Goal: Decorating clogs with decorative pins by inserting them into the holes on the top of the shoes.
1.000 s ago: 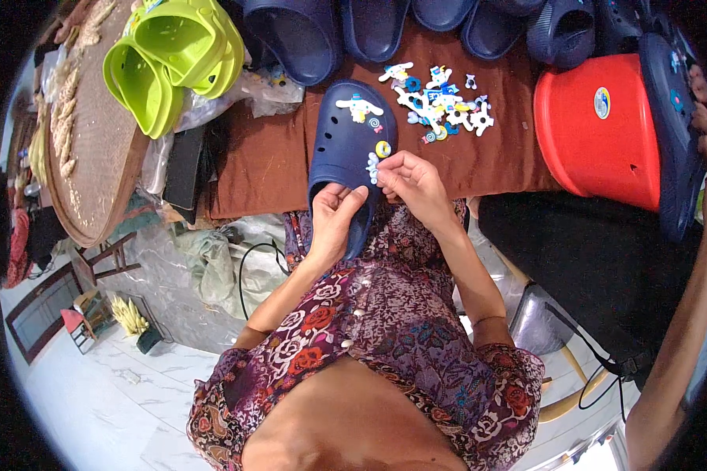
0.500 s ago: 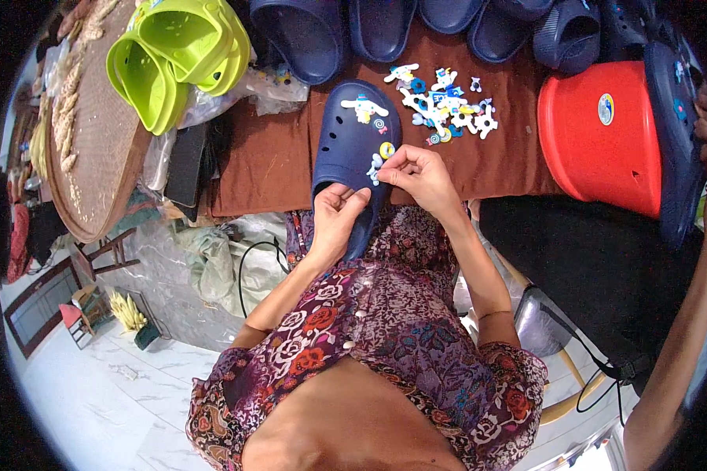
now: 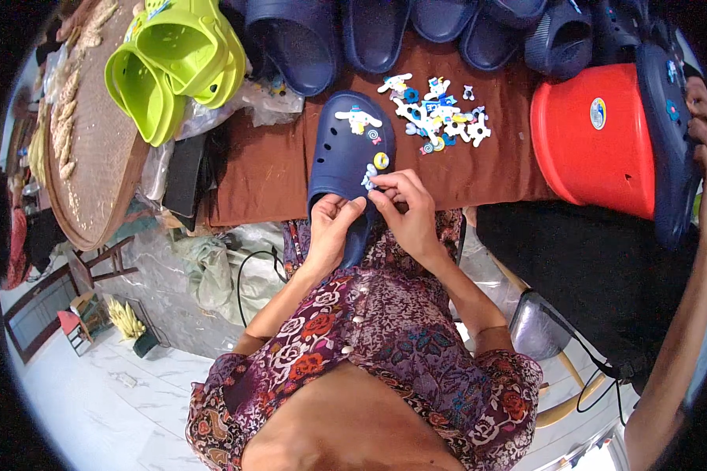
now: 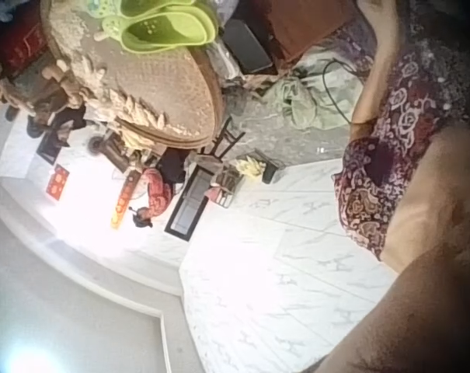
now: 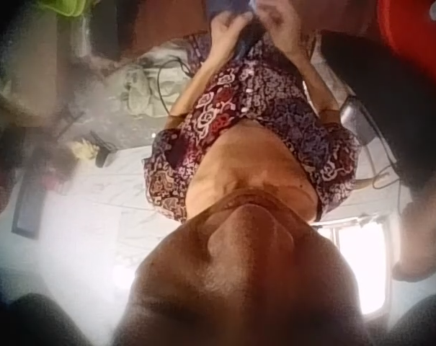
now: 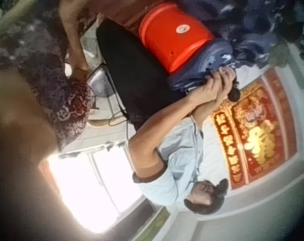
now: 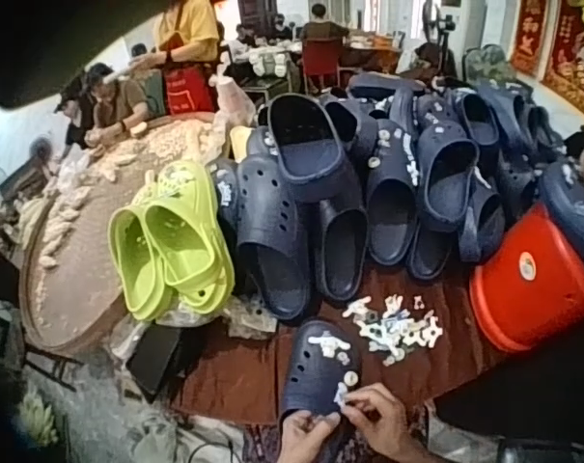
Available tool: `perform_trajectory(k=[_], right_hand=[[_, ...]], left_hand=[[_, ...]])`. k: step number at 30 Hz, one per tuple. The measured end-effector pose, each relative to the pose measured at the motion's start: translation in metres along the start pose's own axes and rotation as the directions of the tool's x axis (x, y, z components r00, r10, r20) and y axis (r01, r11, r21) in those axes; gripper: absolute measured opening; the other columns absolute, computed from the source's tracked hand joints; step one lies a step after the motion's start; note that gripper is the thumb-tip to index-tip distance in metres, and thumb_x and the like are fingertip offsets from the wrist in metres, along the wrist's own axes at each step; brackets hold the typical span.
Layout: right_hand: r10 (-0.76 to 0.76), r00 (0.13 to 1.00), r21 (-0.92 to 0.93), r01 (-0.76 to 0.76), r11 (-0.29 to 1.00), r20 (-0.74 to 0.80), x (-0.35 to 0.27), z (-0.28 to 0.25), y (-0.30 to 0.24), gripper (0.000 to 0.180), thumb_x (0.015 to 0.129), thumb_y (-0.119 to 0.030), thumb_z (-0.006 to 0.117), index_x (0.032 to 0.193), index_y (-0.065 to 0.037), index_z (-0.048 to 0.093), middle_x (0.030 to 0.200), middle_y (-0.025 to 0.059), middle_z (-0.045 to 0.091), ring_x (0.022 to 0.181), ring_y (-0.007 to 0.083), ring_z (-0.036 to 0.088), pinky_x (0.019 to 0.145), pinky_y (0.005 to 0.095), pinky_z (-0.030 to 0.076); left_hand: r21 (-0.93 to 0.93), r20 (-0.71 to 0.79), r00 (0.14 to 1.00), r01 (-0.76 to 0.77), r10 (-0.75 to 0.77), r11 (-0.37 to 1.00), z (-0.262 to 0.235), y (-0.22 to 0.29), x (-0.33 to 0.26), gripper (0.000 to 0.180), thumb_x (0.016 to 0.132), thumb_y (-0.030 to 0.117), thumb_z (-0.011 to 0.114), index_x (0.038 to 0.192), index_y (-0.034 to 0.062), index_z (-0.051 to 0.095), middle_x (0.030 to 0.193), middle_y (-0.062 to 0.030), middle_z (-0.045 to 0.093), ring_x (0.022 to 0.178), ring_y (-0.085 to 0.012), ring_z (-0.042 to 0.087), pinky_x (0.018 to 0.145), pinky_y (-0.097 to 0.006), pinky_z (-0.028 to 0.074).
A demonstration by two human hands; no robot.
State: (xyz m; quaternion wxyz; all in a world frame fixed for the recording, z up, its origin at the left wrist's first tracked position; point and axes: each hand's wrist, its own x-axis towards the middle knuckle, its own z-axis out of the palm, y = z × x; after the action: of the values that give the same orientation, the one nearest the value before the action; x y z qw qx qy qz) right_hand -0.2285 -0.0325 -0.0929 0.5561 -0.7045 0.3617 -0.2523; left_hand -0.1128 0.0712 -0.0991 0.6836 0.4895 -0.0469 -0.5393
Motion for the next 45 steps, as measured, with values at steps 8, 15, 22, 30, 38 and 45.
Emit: perform_trajectory(k=[8, 15, 22, 30, 38, 45], right_hand=[[-0.114, 0.991, -0.241, 0.093, 0.966, -0.073, 0.017, -0.033, -0.003, 0.016, 0.091, -0.007, 0.067, 0.106, -0.004, 0.070, 0.096, 0.0081, 0.065, 0.080, 0.0162, 0.066, 0.068, 0.0289, 0.052], [-0.155, 0.978, -0.573, 0.047, 0.818, -0.141, 0.046, -0.066, 0.027, 0.018, 0.086, -0.010, 0.072, 0.100, -0.005, 0.061, 0.092, 0.0115, 0.059, 0.084, 0.0275, 0.064, 0.074, 0.0388, 0.049], [-0.133, 0.986, -0.584, 0.052, 0.810, -0.096, 0.038, -0.058, 0.029, 0.021, 0.084, -0.011, 0.074, 0.099, -0.005, 0.060, 0.091, 0.0109, 0.057, 0.083, 0.0278, 0.064, 0.073, 0.0395, 0.051], [-0.171, 0.982, -0.473, 0.112, 0.874, -0.082, 0.046, -0.062, 0.010, 0.011, 0.088, -0.004, 0.069, 0.099, -0.003, 0.067, 0.090, 0.0110, 0.060, 0.080, 0.0272, 0.064, 0.070, 0.0359, 0.050], [-0.238, 0.962, -0.624, 0.269, 0.734, 0.134, 0.062, -0.047, 0.014, 0.018, 0.082, -0.007, 0.072, 0.099, -0.005, 0.069, 0.086, 0.0120, 0.057, 0.082, 0.0318, 0.061, 0.072, 0.0425, 0.049], [-0.097, 0.988, -0.473, 0.143, 0.869, 0.121, 0.076, -0.056, -0.003, 0.012, 0.086, -0.009, 0.071, 0.093, -0.003, 0.063, 0.085, 0.0086, 0.061, 0.074, 0.0218, 0.063, 0.067, 0.0350, 0.050]], left_hand=[[-0.024, -0.020, 0.999, 0.026, -0.027, 0.999, 0.003, 0.011, -0.003, 0.031, 0.095, 0.010, 0.066, 0.122, -0.0037, 0.058, 0.108, -0.0033, 0.066, 0.094, -0.0067, 0.060, 0.087, -0.024, 0.047], [-0.194, 0.006, 1.000, 0.022, -0.021, 0.981, -0.010, 0.004, -0.001, 0.039, 0.100, 0.028, 0.059, 0.127, 0.0001, 0.055, 0.125, -0.0063, 0.062, 0.110, -0.0138, 0.059, 0.097, -0.034, 0.047], [-0.365, -0.015, 0.996, 0.073, -0.084, 0.928, 0.014, 0.019, 0.014, 0.060, 0.098, 0.040, 0.054, 0.142, 0.0010, 0.041, 0.140, -0.0120, 0.054, 0.127, -0.0246, 0.052, 0.112, -0.044, 0.036], [-0.513, -0.078, 0.991, 0.051, -0.106, 0.857, 0.022, 0.029, 0.030, 0.054, 0.094, 0.027, 0.056, 0.140, 0.0001, 0.046, 0.142, -0.0150, 0.053, 0.130, -0.0291, 0.052, 0.114, -0.046, 0.036], [-0.566, -0.098, 0.991, 0.022, -0.094, 0.824, 0.026, 0.026, 0.035, 0.055, 0.086, 0.013, 0.057, 0.138, -0.0007, 0.047, 0.137, -0.0169, 0.055, 0.126, -0.0320, 0.053, 0.112, -0.047, 0.038], [-0.591, -0.102, 0.989, 0.026, -0.107, 0.806, 0.027, 0.026, 0.035, 0.058, 0.082, 0.008, 0.055, 0.138, -0.0009, 0.046, 0.136, -0.0187, 0.056, 0.125, -0.0344, 0.054, 0.111, -0.048, 0.039]])
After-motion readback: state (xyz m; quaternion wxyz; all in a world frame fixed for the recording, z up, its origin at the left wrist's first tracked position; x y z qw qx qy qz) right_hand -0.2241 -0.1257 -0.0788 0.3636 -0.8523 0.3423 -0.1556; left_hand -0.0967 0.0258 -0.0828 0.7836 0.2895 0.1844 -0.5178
